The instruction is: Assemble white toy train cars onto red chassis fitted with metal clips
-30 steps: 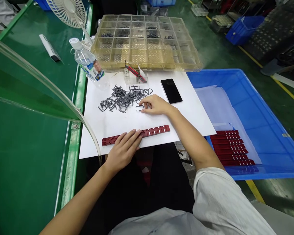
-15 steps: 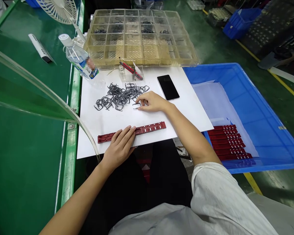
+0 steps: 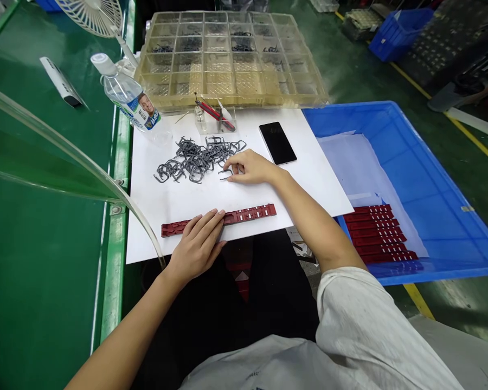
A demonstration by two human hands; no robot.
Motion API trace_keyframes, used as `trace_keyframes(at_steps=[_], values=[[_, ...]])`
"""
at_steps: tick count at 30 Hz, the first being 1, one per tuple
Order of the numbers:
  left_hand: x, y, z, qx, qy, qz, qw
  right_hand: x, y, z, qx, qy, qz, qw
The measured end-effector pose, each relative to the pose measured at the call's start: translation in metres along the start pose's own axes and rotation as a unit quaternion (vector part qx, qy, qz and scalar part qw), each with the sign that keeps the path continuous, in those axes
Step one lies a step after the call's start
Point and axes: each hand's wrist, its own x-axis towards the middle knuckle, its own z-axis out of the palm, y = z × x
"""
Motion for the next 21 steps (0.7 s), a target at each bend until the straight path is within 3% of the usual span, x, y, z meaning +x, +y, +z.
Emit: trace_keyframes(at_steps=[12,16,19,21], values=[[0.0,0.0,-0.001,0.042,0.005,0.015,0.999,0.001,0.001,0.0,0.0,0.009,-0.004,1.0],[0.003,0.002,0.005,0.061,-0.007,-0.01,0.998,0.002,0.001,0.001,0.009,0.009,0.006,1.0],[0.001,0.013,0.002,0.056,0.034,-0.028,0.997,0.001,-0.001,0.001,0.015,0.011,0.009,1.0],[-0.007,0.023,-0.017,0.044,0.089,-0.002,0.995,0.0,-0.004,0.001,0.019,0.016,0.009,1.0]])
